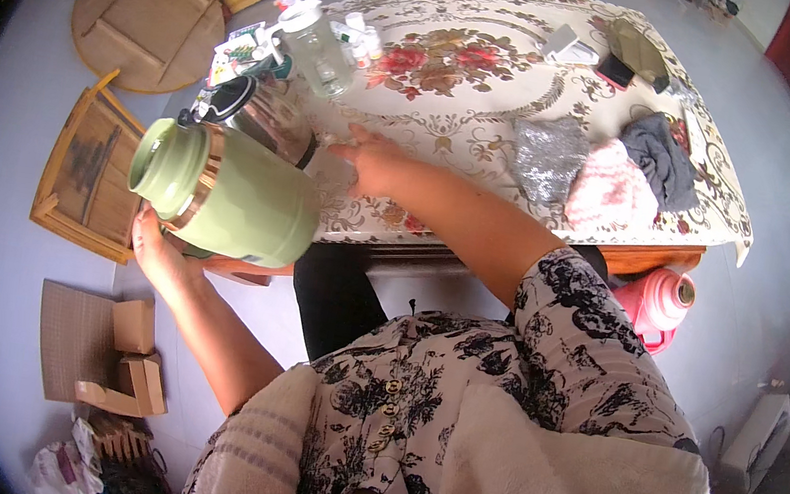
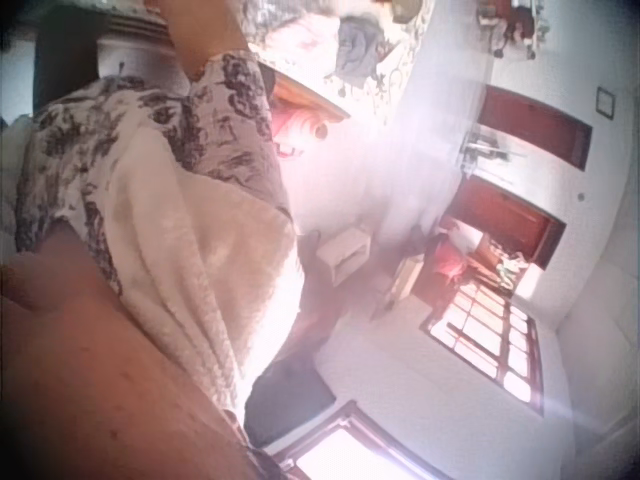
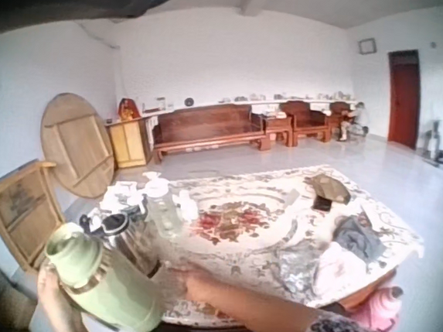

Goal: The person cleans a light green thermos by first scrubbing the interior with a metal scouring pad and then wiping the exterior with a pink cloth. The person handles the thermos and the cleaning tools directly on a table covered with a floral tablecloth.

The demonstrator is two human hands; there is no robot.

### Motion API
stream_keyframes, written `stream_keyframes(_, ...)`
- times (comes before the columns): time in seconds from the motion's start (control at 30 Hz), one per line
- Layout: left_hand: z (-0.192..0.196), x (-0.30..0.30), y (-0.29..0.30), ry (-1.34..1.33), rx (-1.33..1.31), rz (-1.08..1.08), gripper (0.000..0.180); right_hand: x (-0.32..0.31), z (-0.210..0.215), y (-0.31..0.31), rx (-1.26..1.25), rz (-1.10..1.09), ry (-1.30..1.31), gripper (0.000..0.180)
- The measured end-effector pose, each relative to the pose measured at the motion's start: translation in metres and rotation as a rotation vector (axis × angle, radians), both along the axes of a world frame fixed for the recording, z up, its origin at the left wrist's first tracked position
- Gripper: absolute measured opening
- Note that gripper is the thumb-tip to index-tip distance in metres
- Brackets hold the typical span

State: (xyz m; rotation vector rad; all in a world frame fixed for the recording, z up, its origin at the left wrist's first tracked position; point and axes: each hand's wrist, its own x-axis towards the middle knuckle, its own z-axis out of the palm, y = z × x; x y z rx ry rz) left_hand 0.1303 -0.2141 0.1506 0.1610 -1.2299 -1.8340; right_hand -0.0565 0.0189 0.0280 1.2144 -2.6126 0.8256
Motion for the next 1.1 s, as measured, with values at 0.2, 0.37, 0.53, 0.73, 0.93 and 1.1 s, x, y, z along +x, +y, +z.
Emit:
stream_keyframes(0.2, -0.026, -0.007, 0.004, -0.143, -0.053, -0.004, 0.014, -0.022, 0.028, 0.052, -0.981, 0.097, -1.168, 0.045)
stream_keyframes(0.37, -0.030, -0.045, 0.053, -0.172, -0.071, -0.132, 0.020, 0.016, 0.098, 0.126, -1.332, 0.367, -1.339, 0.052)
stream_keyframes(0.53, -0.046, -0.087, 0.108, -0.148, -0.129, -0.253, 0.020, 0.035, 0.113, 0.167, -1.374, 0.394, -1.201, 0.047)
stream_keyframes(0.73, -0.071, -0.123, 0.162, -0.046, -0.263, -0.319, 0.024, 0.053, 0.162, 0.153, -1.128, 0.043, -0.410, 0.044)
stream_keyframes(0.93, -0.073, -0.118, 0.181, -0.045, -0.237, -0.406, 0.023, 0.046, 0.164, 0.134, -0.401, -0.095, 0.182, 0.040)
stream_keyframes(1.1, -0.072, -0.113, 0.180, -0.122, -0.272, -0.463, 0.018, 0.049, 0.168, 0.132, -0.237, -0.061, 0.297, 0.037)
